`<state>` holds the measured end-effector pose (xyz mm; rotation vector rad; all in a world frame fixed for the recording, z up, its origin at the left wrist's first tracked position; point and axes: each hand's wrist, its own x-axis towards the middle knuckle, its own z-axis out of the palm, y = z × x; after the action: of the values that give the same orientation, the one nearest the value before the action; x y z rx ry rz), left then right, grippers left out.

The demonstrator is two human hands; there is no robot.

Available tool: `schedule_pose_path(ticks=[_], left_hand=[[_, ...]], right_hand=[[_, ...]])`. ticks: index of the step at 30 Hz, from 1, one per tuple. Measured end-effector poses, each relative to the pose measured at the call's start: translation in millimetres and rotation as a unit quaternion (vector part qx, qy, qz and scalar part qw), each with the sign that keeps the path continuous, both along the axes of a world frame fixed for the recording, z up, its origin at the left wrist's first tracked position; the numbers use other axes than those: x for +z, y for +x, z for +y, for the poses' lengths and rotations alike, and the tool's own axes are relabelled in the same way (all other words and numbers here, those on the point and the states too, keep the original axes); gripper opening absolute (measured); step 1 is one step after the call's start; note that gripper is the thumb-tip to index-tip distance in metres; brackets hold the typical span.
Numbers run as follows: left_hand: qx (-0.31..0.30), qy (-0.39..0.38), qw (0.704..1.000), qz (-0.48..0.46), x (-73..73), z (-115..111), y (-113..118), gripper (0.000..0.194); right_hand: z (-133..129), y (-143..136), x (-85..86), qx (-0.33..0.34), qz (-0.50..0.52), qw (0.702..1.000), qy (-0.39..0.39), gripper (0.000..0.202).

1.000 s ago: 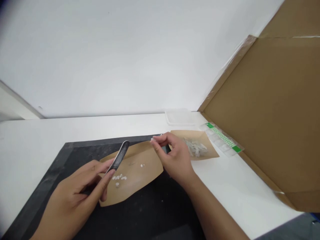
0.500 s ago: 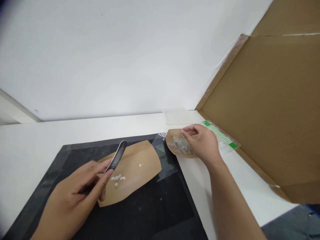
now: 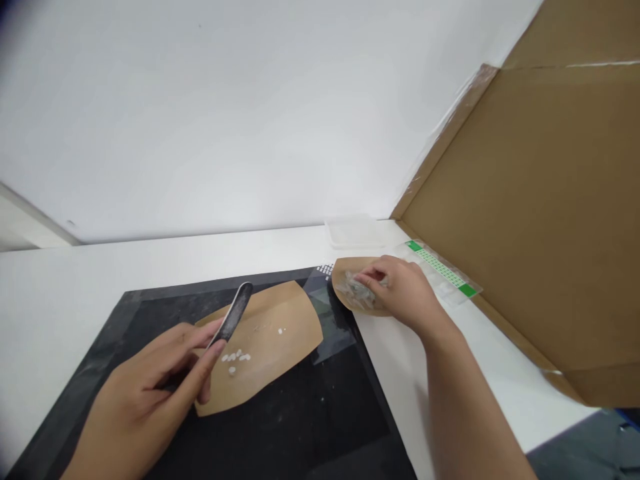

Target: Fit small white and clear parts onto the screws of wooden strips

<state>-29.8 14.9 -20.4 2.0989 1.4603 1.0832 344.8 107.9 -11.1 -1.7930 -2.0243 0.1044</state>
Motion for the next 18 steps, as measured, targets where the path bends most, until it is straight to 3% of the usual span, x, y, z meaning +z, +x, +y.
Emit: schedule_pose_path(ticks=[9, 18], left_hand=[[-0.014, -0.005, 1.0, -0.001, -2.0, -0.6, -1.9, 0.03], [-0.006, -0.01, 1.0, -0.014, -4.4, 0.2, 0.4, 0.031]], right_hand=[[1.7, -2.1, -10.1, 0.027, -0.02, 0.999, -0.043, 0.019], [-1.1, -11.5, -5.0, 0.015, 0.02, 0.998, -0.054, 0.024]])
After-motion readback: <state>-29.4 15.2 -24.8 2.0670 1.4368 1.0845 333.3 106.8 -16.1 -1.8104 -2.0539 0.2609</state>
